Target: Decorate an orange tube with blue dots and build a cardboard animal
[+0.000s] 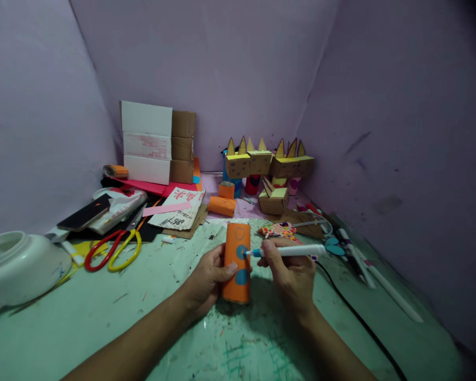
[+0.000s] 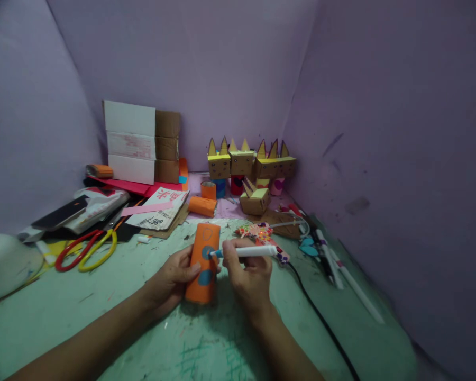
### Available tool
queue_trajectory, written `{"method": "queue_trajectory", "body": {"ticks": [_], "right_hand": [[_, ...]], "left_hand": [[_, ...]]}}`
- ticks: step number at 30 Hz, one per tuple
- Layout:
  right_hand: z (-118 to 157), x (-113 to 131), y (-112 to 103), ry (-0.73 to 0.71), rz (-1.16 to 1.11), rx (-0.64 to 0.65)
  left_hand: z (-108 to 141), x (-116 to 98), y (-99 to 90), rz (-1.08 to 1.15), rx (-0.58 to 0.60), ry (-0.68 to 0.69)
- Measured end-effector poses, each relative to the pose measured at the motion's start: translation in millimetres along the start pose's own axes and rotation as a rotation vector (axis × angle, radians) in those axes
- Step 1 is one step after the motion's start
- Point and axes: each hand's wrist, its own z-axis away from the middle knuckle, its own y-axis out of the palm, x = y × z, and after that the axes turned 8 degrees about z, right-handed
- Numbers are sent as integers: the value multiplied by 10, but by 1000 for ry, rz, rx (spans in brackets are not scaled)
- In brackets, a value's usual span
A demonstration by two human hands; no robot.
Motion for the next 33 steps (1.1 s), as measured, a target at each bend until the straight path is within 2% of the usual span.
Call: {"method": "queue_trajectory", "body": {"ticks": [11,23,29,33], "right_hand": [[8,-24,14,15,-41,-27],[20,-22,-3,-10,-19,19],[10,-54,9,-13,-48,-16],[18,-56,4,-23,-48,21]], "left_hand": [[-4,5,-1,10,-16,7],[-6,11,-7,3,-2,7],[-13,18,-19,14,-6,9],[-14,19,-22,13,-1,6]]}}
